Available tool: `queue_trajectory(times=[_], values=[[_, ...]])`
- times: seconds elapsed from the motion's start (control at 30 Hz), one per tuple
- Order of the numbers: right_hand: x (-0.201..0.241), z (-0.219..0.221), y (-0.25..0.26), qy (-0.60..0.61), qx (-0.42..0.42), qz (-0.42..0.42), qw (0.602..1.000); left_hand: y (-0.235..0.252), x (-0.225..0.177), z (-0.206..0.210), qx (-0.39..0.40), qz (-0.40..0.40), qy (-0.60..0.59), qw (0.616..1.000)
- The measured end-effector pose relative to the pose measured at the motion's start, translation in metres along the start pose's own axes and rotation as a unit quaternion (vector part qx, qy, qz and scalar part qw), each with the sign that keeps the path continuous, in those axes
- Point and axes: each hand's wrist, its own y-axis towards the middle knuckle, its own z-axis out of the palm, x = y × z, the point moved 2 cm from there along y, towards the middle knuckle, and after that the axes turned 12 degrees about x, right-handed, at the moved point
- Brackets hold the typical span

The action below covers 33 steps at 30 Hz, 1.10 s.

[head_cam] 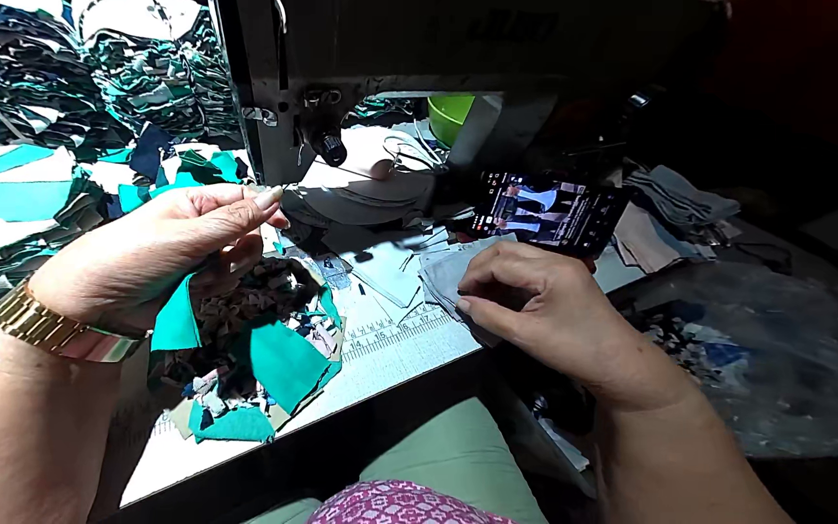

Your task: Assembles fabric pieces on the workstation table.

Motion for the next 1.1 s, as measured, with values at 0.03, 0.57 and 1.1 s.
queue_trajectory(times=[0.03,0.57,1.1], values=[[0.002,0.002,0.0,-0.019,-0.004,0.001,1.0,0.0,0.001,0.0,0.001,0.0,0.001,1.0],[0.033,0.02,0.006,-0.273,0.008,0.02,0.962,0.002,0.002,0.0,0.008,0.01,0.005,1.0],[0.012,0.01,0.004,-0.159,-0.035,0.008,0.987,0.001,0.001,0.0,0.013,0.013,0.01,1.0]])
